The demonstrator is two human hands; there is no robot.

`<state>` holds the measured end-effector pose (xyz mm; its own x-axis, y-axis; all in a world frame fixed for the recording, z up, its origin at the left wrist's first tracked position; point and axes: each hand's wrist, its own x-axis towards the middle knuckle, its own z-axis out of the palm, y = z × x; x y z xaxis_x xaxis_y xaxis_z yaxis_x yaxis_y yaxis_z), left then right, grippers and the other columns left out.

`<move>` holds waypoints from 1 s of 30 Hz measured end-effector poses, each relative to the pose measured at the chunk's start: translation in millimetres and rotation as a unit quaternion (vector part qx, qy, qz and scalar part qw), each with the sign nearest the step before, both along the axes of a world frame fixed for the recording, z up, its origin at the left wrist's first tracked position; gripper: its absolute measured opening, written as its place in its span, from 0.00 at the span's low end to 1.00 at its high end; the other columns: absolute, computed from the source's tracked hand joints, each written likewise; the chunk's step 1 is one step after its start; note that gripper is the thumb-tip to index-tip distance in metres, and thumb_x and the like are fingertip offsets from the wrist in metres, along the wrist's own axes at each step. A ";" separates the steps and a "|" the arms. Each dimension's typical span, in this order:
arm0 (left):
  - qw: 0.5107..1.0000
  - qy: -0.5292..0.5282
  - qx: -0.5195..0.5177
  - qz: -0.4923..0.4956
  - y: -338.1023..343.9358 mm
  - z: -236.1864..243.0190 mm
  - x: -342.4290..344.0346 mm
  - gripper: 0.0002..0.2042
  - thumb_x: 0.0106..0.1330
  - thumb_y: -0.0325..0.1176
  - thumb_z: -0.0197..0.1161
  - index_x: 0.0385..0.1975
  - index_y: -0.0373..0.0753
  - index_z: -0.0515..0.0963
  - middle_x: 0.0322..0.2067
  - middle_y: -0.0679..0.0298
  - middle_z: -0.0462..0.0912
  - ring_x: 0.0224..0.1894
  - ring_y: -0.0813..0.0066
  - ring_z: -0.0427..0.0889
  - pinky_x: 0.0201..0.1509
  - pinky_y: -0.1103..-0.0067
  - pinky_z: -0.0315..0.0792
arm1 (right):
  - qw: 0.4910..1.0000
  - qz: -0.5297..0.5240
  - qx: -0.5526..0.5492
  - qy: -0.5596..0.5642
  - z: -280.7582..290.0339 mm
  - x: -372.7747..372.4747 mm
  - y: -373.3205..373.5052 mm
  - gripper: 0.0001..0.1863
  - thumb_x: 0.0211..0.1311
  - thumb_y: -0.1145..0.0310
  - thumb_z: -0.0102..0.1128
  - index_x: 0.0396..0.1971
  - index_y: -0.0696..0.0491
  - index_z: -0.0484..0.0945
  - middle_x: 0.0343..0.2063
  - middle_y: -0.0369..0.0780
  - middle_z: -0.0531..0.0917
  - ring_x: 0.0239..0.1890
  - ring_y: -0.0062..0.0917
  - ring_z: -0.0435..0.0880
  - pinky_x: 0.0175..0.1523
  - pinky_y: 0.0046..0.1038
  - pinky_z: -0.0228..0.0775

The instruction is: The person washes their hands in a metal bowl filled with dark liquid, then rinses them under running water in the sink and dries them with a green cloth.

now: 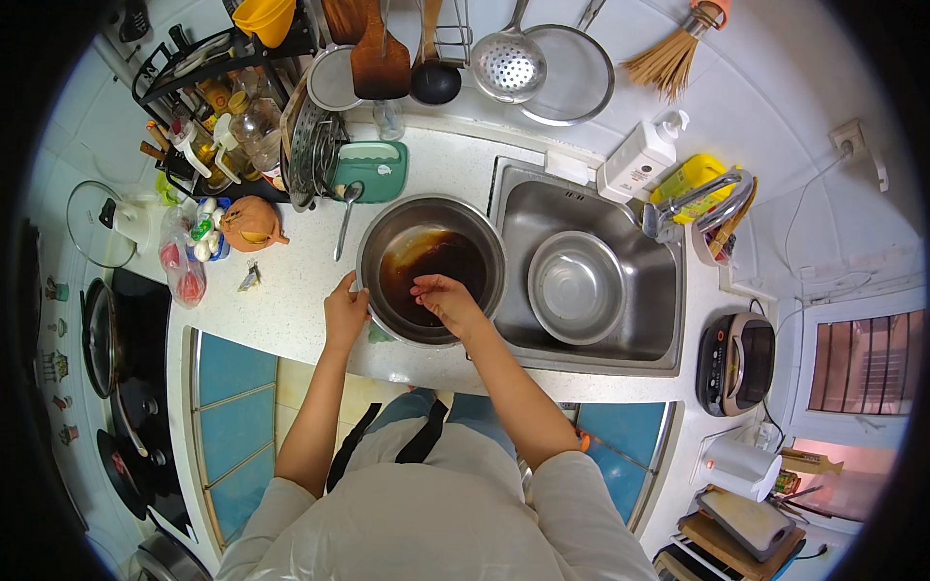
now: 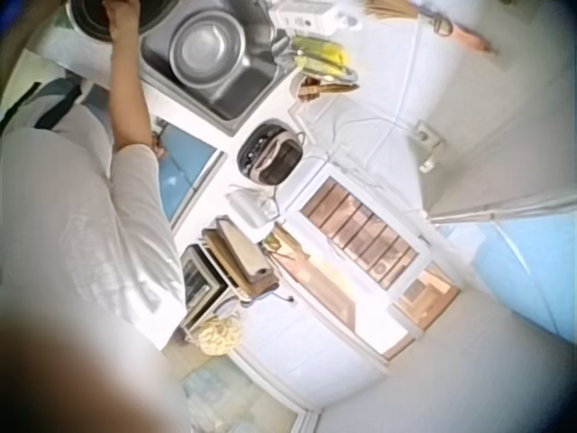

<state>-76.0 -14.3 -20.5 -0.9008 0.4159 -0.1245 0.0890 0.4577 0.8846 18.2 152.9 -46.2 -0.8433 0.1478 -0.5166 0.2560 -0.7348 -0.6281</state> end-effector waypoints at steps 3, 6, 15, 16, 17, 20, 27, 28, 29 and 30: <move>1.000 -0.002 0.002 -0.005 0.2 -0.2 -0.9 0.17 0.54 0.25 0.51 0.44 0.27 0.67 0.11 0.55 0.74 0.11 0.73 0.74 0.17 0.80 0.67 | 1.000 -0.007 0.012 0.005 -1.8 -0.3 6.7 0.16 0.45 0.88 0.44 0.34 0.57 0.73 0.29 0.37 0.75 0.28 0.19 0.73 0.35 0.16 0.68; 1.000 -0.003 0.001 -0.004 0.0 -0.1 -1.2 0.17 0.54 0.26 0.52 0.44 0.27 0.67 0.11 0.55 0.74 0.11 0.74 0.74 0.17 0.80 0.67 | 1.000 -0.009 0.012 0.008 -1.6 -1.3 8.7 0.15 0.47 0.86 0.43 0.33 0.56 0.73 0.28 0.35 0.74 0.26 0.17 0.72 0.31 0.14 0.65; 1.000 -0.015 0.006 -0.002 0.7 2.8 -0.1 0.18 0.54 0.26 0.51 0.45 0.26 0.66 0.12 0.55 0.75 0.11 0.75 0.73 0.17 0.81 0.67 | 0.999 -0.023 0.027 0.013 -2.1 0.0 13.7 0.12 0.52 0.83 0.42 0.35 0.55 0.73 0.29 0.35 0.74 0.26 0.17 0.71 0.32 0.15 0.65; 1.000 -0.013 0.006 -0.004 0.6 3.5 -0.1 0.18 0.54 0.26 0.51 0.45 0.26 0.66 0.12 0.55 0.74 0.11 0.75 0.73 0.17 0.81 0.67 | 0.999 -0.026 0.030 0.004 -0.7 -0.1 13.8 0.12 0.53 0.82 0.42 0.35 0.56 0.72 0.30 0.36 0.75 0.27 0.19 0.72 0.33 0.15 0.66; 1.000 -0.012 0.006 -0.005 0.7 3.7 -0.1 0.18 0.54 0.26 0.51 0.45 0.26 0.66 0.12 0.55 0.74 0.11 0.75 0.73 0.17 0.81 0.67 | 0.999 -0.029 0.033 -0.004 0.8 -0.2 14.0 0.11 0.55 0.82 0.43 0.36 0.57 0.72 0.31 0.37 0.75 0.28 0.20 0.73 0.34 0.16 0.67; 1.000 -0.012 0.002 -0.006 0.5 3.6 0.1 0.18 0.55 0.26 0.52 0.45 0.27 0.66 0.13 0.56 0.75 0.11 0.77 0.73 0.17 0.82 0.67 | 0.999 -0.043 0.029 -0.005 7.7 0.3 14.3 0.10 0.57 0.79 0.43 0.39 0.59 0.70 0.35 0.42 0.76 0.34 0.25 0.76 0.41 0.18 0.69; 1.000 -0.013 -0.012 -0.008 0.3 3.9 -0.2 0.17 0.55 0.26 0.52 0.46 0.28 0.66 0.13 0.57 0.75 0.11 0.77 0.73 0.17 0.82 0.67 | 0.998 -0.052 0.022 0.030 9.1 2.3 17.9 0.12 0.54 0.81 0.47 0.40 0.61 0.69 0.36 0.44 0.75 0.41 0.31 0.76 0.44 0.21 0.69; 1.000 -0.013 -0.010 -0.007 0.4 5.6 0.4 0.17 0.54 0.25 0.51 0.45 0.28 0.66 0.12 0.56 0.75 0.11 0.75 0.73 0.18 0.81 0.67 | 0.998 -0.053 0.035 0.027 10.8 2.0 16.9 0.12 0.53 0.81 0.48 0.40 0.61 0.69 0.35 0.43 0.76 0.41 0.30 0.76 0.44 0.21 0.69; 1.000 -0.015 -0.008 -0.007 0.3 5.5 0.4 0.17 0.54 0.25 0.51 0.45 0.28 0.66 0.12 0.56 0.75 0.11 0.75 0.73 0.18 0.81 0.67 | 0.997 -0.053 0.048 0.025 11.9 1.6 16.0 0.12 0.53 0.82 0.48 0.40 0.61 0.69 0.34 0.43 0.76 0.40 0.30 0.76 0.44 0.21 0.69; 1.000 -0.017 -0.005 -0.007 0.2 5.3 0.3 0.17 0.54 0.25 0.51 0.45 0.28 0.66 0.12 0.56 0.75 0.11 0.75 0.73 0.18 0.81 0.67 | 0.997 -0.052 0.055 0.022 11.8 1.1 15.2 0.12 0.52 0.81 0.49 0.39 0.60 0.70 0.33 0.42 0.76 0.39 0.29 0.76 0.43 0.20 0.69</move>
<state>-75.7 -14.1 -15.1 -0.8903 0.4264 -0.1599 0.0647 0.4659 0.8825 19.3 168.1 -34.4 -0.8417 0.2903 -0.4553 0.1520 -0.6818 -0.7156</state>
